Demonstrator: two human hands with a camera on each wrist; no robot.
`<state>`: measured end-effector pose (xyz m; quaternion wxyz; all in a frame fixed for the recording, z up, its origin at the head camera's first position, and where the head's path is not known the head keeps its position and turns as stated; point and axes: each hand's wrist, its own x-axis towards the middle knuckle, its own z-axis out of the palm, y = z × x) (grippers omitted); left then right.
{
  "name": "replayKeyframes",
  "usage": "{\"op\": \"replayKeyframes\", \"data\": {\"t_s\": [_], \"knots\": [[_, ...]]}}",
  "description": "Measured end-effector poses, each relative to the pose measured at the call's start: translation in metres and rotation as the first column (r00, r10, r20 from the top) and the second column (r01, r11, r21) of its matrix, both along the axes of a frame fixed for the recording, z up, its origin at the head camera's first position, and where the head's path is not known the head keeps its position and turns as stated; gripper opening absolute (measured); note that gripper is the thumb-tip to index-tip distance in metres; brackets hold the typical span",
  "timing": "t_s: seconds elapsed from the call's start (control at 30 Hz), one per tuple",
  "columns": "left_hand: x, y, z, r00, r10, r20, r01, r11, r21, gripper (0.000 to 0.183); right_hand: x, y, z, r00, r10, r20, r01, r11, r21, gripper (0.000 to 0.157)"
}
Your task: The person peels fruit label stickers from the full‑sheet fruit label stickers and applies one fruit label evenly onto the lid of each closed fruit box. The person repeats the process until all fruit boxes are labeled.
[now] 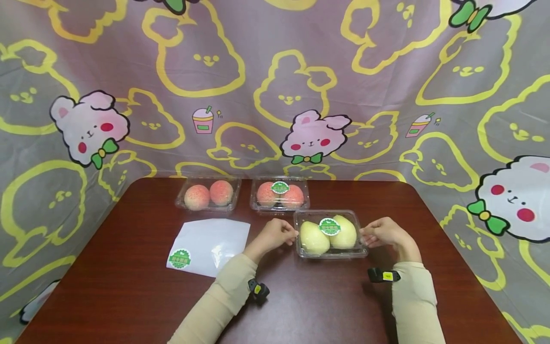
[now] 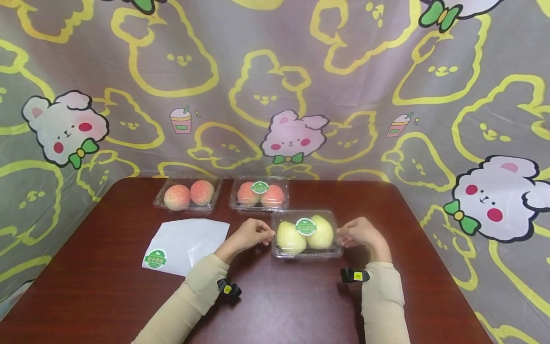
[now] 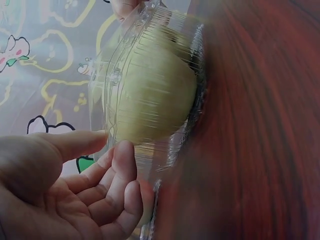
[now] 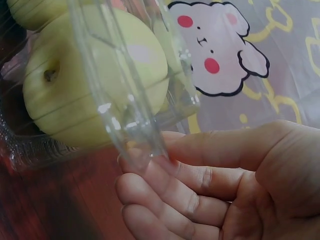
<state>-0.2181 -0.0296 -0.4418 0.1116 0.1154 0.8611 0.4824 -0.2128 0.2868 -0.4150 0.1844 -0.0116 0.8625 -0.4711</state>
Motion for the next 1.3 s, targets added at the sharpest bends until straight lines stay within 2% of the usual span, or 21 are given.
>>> {"op": "replayKeyframes", "data": {"t_s": [0.27, 0.63, 1.0, 1.13, 1.3], "knots": [[0.001, 0.018, 0.0, 1.0, 0.006, 0.013, -0.006, 1.0, 0.02, 0.019, 0.004, 0.015, 0.001, 1.0, -0.028, -0.004, 0.028, 0.999, 0.031, 0.03], [-0.003, 0.035, 0.0, 1.0, -0.009, -0.023, 0.009, 1.0, 0.013, 0.018, 0.006, 0.028, 0.002, 0.998, -0.068, -0.006, 0.068, 0.997, 0.037, 0.031], [-0.003, 0.044, -0.002, 0.998, 0.004, -0.057, -0.001, 0.999, 0.046, 0.019, 0.007, 0.036, 0.002, 0.996, -0.083, -0.013, 0.084, 0.995, 0.056, 0.034], [0.0, 0.043, -0.004, 0.998, -0.022, -0.052, 0.024, 0.999, 0.04, 0.021, 0.008, 0.038, 0.002, 0.998, -0.066, -0.017, 0.067, 0.996, 0.053, 0.034], [0.007, 0.04, -0.004, 0.995, -0.103, 0.001, 0.103, 0.995, 0.006, 0.023, 0.013, 0.041, 0.001, 1.0, -0.027, -0.009, 0.028, 0.998, 0.064, 0.034]]}}
